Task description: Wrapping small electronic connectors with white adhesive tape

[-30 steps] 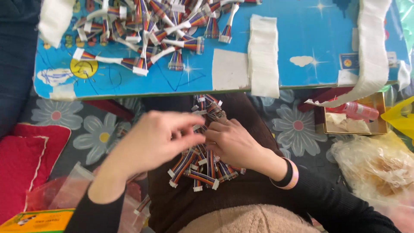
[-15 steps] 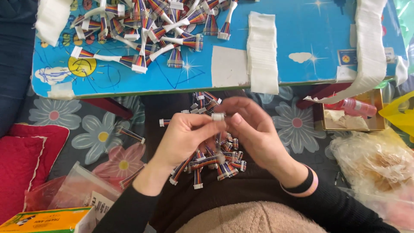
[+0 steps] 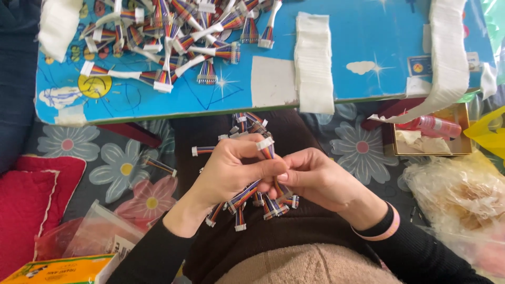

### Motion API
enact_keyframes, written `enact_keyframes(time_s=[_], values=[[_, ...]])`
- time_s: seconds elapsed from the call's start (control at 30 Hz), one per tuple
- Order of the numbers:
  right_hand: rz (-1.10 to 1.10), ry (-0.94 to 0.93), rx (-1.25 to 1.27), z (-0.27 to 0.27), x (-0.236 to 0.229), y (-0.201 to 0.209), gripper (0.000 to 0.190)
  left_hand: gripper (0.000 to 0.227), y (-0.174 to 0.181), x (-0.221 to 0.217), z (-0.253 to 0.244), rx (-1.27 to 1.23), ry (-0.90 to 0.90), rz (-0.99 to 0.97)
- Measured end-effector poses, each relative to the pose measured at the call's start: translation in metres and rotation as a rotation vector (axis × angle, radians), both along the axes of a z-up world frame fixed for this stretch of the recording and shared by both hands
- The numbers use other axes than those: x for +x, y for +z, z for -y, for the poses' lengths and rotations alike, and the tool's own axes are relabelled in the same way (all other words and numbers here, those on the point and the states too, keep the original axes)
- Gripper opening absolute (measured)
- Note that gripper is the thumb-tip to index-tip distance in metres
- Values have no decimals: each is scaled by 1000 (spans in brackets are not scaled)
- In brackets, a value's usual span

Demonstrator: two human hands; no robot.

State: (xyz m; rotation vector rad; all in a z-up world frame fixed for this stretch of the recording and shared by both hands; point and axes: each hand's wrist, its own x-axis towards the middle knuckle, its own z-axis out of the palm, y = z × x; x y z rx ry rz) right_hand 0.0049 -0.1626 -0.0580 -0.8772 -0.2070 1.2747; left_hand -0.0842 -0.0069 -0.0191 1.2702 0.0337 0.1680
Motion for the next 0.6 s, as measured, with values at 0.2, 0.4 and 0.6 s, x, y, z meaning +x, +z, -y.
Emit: enact_keyframes(time_s=[0.2,0.4,0.6], values=[[658,-153,-92,19,31,39,21,13,40,37,-22,744,-102,84],[524,-599,76,21,72,35,10,3,23,77,-9,1212,248,149],[555,-598,32,17,74,34,14,4,17,81,-2,1348,324,113]])
